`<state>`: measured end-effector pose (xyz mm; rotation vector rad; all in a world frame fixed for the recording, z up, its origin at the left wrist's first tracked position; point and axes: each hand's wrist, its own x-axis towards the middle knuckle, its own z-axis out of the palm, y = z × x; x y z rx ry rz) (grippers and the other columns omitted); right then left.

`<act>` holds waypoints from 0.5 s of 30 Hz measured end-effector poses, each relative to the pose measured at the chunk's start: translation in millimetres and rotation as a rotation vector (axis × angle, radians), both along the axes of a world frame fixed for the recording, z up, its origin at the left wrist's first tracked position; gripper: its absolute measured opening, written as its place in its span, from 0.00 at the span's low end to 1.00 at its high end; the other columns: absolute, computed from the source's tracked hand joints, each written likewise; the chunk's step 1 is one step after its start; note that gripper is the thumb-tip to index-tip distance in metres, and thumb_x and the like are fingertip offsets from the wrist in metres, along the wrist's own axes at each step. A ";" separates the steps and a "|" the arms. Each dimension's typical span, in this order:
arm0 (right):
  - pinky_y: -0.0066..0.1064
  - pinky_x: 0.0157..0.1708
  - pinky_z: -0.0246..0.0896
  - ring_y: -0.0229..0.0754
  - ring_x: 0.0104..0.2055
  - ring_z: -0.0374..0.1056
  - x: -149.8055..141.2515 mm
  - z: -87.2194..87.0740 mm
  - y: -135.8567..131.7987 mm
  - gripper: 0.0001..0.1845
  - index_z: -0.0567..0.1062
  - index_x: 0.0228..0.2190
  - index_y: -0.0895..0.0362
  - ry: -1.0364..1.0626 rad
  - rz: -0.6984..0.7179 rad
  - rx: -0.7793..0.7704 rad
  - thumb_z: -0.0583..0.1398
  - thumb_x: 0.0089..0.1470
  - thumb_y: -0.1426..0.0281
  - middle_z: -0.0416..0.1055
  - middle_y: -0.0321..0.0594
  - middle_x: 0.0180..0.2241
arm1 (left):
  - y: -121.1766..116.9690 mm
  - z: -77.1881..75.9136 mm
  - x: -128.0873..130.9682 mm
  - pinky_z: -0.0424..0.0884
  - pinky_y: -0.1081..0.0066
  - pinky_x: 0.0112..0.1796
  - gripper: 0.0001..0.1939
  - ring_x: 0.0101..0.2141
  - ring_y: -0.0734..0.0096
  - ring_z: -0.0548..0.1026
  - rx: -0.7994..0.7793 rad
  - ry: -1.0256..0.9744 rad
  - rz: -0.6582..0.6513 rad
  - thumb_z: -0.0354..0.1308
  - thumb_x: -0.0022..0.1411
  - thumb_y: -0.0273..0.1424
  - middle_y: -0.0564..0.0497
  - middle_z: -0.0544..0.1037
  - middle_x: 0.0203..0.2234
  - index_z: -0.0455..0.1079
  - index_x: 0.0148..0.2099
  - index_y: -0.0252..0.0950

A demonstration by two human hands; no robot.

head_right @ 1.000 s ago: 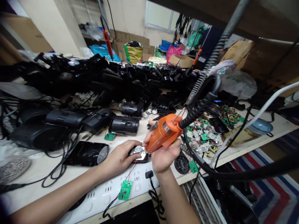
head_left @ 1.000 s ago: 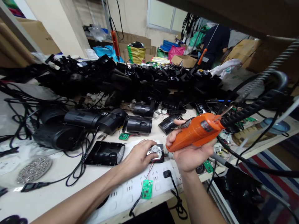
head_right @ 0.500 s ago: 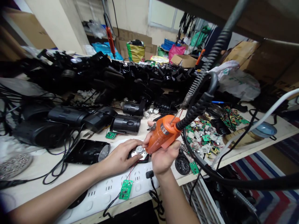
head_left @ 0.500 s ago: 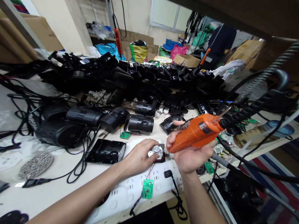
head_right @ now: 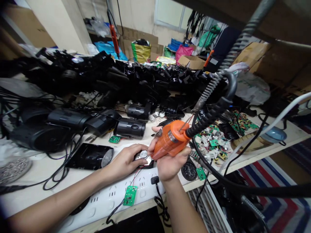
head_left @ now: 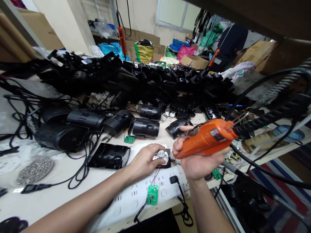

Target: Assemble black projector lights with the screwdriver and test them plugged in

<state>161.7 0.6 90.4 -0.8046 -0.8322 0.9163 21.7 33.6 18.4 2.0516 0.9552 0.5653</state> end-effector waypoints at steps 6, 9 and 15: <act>0.29 0.13 0.55 0.39 0.13 0.60 -2.3 -2.4 1.5 0.42 0.75 0.32 0.56 -0.005 0.045 -0.014 0.47 0.41 0.32 0.65 0.34 0.13 | -2.9 -6.0 1.9 0.68 0.63 0.45 0.11 0.44 0.60 0.75 0.040 -0.028 0.045 0.60 0.58 0.31 0.48 0.79 0.41 0.71 0.45 0.39; 0.28 0.12 0.54 0.39 0.13 0.59 -2.3 -3.8 2.8 0.42 0.75 0.31 0.57 0.011 0.059 -0.009 0.47 0.43 0.33 0.65 0.34 0.13 | -2.1 -5.4 2.2 0.68 0.63 0.45 0.11 0.44 0.60 0.75 0.035 -0.020 0.046 0.60 0.58 0.32 0.48 0.79 0.41 0.71 0.45 0.39; 0.28 0.11 0.53 0.38 0.11 0.57 -3.6 -3.7 4.3 0.42 0.76 0.31 0.57 0.004 0.071 0.001 0.46 0.43 0.33 0.65 0.35 0.12 | -1.1 -3.1 2.0 0.68 0.63 0.45 0.11 0.43 0.60 0.75 0.021 -0.021 0.045 0.61 0.57 0.31 0.48 0.79 0.41 0.71 0.43 0.39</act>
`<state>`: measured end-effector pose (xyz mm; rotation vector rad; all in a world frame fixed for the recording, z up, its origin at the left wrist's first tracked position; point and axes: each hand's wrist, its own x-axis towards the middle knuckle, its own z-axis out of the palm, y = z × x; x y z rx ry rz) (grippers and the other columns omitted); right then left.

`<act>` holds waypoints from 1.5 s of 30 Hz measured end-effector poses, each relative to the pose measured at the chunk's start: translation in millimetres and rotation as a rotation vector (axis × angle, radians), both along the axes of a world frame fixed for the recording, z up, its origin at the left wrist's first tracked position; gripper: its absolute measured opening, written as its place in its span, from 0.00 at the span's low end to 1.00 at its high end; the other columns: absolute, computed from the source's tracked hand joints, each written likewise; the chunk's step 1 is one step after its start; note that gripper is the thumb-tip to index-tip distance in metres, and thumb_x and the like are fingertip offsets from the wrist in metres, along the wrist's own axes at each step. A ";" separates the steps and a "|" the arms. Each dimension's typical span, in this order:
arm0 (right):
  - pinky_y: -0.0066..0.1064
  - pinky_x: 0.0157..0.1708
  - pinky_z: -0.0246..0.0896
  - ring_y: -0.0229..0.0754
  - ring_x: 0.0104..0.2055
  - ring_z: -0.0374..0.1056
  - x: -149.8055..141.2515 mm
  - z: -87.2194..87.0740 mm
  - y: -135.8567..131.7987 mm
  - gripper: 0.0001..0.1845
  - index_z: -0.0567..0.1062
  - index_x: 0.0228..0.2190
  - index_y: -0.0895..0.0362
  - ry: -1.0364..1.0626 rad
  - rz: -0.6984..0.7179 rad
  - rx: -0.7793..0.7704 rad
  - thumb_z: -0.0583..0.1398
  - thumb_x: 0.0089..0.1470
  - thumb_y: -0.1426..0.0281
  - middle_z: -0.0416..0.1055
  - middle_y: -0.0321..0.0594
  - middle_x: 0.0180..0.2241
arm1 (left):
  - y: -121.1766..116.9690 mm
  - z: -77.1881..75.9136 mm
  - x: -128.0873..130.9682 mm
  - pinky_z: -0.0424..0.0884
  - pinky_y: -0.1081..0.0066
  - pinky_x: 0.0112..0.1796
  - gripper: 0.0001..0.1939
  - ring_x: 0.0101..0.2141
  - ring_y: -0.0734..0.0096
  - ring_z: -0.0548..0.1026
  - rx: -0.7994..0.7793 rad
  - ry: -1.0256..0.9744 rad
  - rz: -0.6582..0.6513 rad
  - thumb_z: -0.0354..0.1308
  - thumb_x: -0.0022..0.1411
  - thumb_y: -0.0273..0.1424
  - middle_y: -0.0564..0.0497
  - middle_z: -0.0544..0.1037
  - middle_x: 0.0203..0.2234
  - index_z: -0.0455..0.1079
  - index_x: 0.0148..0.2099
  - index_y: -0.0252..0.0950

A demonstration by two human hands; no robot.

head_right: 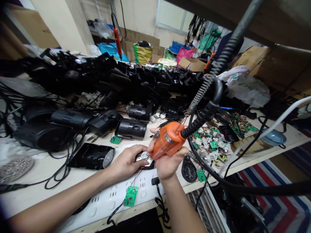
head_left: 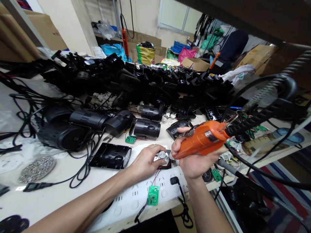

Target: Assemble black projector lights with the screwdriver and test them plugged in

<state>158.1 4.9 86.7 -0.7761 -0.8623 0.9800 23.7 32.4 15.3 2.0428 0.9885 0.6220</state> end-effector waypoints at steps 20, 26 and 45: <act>0.27 0.10 0.52 0.37 0.10 0.57 -3.5 -2.6 3.3 0.43 0.76 0.30 0.57 -0.042 -0.014 -0.025 0.44 0.44 0.32 0.64 0.34 0.12 | -0.4 1.2 0.2 0.68 0.64 0.46 0.12 0.45 0.60 0.75 -0.037 -0.021 0.001 0.63 0.55 0.30 0.48 0.79 0.41 0.71 0.43 0.38; 0.27 0.10 0.51 0.37 0.10 0.58 -4.2 -3.6 5.4 0.44 0.75 0.28 0.57 -0.028 0.010 -0.061 0.46 0.40 0.30 0.65 0.34 0.12 | -0.1 -1.4 0.4 0.68 0.64 0.45 0.12 0.44 0.60 0.75 -0.011 -0.018 0.005 0.62 0.56 0.30 0.48 0.79 0.40 0.71 0.43 0.38; 0.27 0.09 0.53 0.37 0.10 0.58 -4.1 11.6 5.7 0.42 0.77 0.29 0.57 -0.040 0.008 -0.036 0.48 0.42 0.32 0.67 0.35 0.12 | -0.1 -5.7 0.5 0.67 0.66 0.45 0.14 0.44 0.61 0.74 -0.013 -0.015 0.015 0.63 0.55 0.29 0.47 0.78 0.41 0.71 0.45 0.36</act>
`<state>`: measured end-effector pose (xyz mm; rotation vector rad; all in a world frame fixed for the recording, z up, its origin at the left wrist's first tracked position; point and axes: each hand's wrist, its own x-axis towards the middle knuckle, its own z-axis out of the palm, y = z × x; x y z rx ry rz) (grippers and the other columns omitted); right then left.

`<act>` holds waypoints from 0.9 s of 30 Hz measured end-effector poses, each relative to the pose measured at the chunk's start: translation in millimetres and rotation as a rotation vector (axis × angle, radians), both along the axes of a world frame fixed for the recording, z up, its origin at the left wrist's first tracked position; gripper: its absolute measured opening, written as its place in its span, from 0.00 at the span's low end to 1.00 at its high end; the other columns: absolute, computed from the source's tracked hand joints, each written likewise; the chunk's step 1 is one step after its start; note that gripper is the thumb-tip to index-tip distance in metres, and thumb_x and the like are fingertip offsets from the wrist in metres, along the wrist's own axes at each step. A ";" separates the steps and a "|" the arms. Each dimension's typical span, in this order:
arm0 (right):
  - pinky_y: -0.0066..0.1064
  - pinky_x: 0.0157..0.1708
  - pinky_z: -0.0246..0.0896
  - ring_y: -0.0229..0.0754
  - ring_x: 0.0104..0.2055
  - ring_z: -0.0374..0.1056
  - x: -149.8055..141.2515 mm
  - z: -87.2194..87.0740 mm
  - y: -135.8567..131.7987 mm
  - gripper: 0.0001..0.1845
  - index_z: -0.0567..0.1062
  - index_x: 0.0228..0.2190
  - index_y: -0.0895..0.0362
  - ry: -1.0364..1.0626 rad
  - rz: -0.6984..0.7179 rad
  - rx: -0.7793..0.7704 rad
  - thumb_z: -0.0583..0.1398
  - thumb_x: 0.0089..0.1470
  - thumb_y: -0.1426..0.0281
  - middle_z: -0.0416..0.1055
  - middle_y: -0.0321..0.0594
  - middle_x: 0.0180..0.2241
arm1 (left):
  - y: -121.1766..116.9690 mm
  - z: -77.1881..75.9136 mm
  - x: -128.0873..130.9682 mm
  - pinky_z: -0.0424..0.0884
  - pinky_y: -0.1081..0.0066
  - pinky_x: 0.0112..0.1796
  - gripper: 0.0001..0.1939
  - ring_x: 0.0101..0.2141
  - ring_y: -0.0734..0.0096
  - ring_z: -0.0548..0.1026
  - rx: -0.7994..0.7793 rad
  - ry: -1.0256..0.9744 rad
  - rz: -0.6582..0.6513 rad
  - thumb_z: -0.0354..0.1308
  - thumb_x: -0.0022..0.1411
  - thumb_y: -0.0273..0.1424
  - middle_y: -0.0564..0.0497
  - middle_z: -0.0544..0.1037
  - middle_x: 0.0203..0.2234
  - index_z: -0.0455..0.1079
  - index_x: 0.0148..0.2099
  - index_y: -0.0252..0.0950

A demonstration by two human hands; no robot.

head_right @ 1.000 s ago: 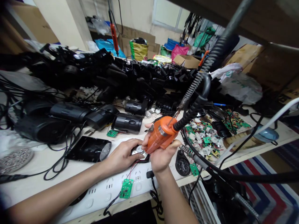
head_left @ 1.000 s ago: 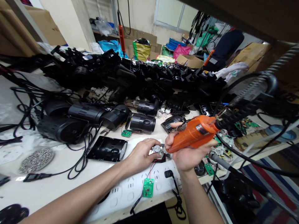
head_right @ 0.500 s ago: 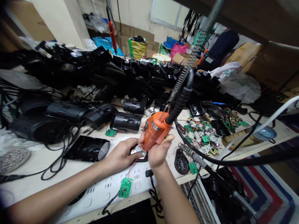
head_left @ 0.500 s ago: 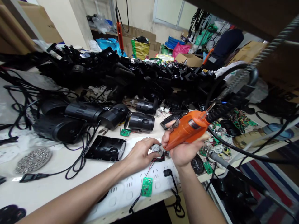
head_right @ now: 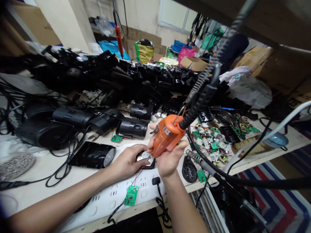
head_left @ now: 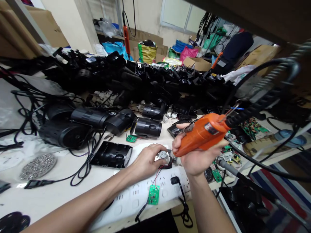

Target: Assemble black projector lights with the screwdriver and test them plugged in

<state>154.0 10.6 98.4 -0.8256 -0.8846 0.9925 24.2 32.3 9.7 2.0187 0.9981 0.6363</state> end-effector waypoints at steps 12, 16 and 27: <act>0.27 0.10 0.53 0.37 0.11 0.58 -1.6 -12.8 3.7 0.44 0.75 0.29 0.57 0.010 -0.025 -0.057 0.46 0.40 0.30 0.65 0.34 0.12 | 0.2 1.4 0.2 0.68 0.65 0.45 0.14 0.43 0.60 0.75 -0.002 0.005 0.004 0.63 0.55 0.29 0.46 0.79 0.41 0.71 0.45 0.35; 0.26 0.10 0.52 0.36 0.11 0.58 -2.8 -13.1 5.4 0.44 0.74 0.29 0.58 0.000 -0.023 -0.062 0.46 0.41 0.30 0.65 0.33 0.12 | 0.5 -0.5 -0.2 0.67 0.66 0.45 0.14 0.43 0.61 0.75 0.006 -0.002 0.003 0.63 0.55 0.29 0.47 0.79 0.41 0.71 0.45 0.35; 0.27 0.11 0.54 0.37 0.12 0.58 -2.9 -12.9 3.0 0.43 0.75 0.29 0.57 -0.006 -0.015 -0.039 0.47 0.41 0.31 0.66 0.35 0.13 | 1.3 2.6 -0.3 0.67 0.67 0.42 0.12 0.40 0.62 0.75 -0.002 0.005 -0.006 0.63 0.55 0.30 0.48 0.78 0.38 0.71 0.43 0.36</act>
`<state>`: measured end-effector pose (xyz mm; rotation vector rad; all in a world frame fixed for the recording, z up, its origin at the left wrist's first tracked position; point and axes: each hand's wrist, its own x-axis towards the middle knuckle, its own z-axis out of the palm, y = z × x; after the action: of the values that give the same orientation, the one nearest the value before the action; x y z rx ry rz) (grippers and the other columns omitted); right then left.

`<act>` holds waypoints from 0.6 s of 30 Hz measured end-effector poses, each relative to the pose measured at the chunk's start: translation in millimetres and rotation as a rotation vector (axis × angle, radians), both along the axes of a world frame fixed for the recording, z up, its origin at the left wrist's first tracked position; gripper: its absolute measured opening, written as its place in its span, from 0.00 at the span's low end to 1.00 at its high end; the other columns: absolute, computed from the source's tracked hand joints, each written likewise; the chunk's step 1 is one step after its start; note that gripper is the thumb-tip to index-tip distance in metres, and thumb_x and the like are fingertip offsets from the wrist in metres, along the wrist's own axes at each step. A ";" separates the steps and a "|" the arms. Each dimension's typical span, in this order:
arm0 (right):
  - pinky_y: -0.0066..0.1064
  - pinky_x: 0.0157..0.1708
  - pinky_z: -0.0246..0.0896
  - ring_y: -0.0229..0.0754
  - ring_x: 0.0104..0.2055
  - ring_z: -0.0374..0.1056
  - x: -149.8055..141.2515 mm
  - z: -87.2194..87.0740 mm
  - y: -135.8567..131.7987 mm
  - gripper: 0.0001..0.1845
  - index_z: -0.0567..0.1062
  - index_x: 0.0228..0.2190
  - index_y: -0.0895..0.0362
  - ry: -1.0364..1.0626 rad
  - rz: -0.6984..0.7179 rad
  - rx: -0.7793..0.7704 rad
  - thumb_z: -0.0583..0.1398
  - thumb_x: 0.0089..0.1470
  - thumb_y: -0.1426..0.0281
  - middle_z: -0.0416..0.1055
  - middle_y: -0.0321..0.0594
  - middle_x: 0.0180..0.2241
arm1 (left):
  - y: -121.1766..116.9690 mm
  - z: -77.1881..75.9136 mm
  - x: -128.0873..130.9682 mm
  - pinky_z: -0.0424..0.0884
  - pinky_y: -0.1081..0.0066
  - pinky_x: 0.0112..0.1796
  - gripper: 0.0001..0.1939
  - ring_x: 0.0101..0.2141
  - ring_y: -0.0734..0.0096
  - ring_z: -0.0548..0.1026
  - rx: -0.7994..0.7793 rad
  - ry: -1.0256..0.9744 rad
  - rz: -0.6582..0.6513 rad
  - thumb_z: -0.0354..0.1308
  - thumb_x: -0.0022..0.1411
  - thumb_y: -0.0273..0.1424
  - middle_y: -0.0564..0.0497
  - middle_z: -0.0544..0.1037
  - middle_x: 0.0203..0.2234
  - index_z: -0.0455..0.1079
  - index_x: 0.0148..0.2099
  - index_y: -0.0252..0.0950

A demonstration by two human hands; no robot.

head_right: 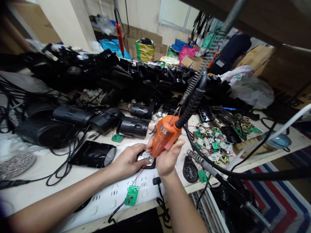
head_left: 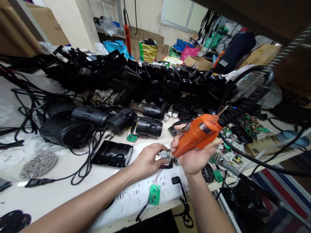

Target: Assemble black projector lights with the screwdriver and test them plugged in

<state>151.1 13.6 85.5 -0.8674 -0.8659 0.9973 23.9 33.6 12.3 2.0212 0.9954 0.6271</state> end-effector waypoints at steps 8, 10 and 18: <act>0.27 0.11 0.53 0.36 0.11 0.59 -2.3 4.6 2.2 0.44 0.74 0.26 0.56 0.002 -0.015 -0.048 0.46 0.39 0.30 0.65 0.33 0.12 | -0.7 -1.9 0.0 0.68 0.66 0.43 0.12 0.41 0.62 0.75 0.007 -0.014 0.003 0.62 0.54 0.29 0.49 0.79 0.39 0.70 0.43 0.38; 0.27 0.11 0.53 0.36 0.11 0.58 -2.3 5.1 2.1 0.44 0.74 0.26 0.56 0.003 -0.010 -0.063 0.46 0.39 0.29 0.65 0.34 0.12 | -0.8 -1.7 -0.1 0.68 0.66 0.42 0.12 0.41 0.62 0.75 0.010 -0.012 0.006 0.62 0.54 0.29 0.48 0.79 0.38 0.70 0.42 0.37; 0.26 0.11 0.53 0.35 0.11 0.58 -2.5 1.0 5.1 0.43 0.73 0.27 0.56 -0.001 0.011 -0.060 0.46 0.39 0.29 0.65 0.32 0.13 | -1.2 -1.4 -0.4 0.68 0.64 0.44 0.14 0.43 0.59 0.75 0.003 -0.004 0.012 0.63 0.54 0.30 0.46 0.79 0.41 0.71 0.45 0.36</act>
<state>148.6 18.7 86.5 -0.9148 -0.8461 1.0363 23.4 32.4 10.9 2.0173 1.0054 0.6394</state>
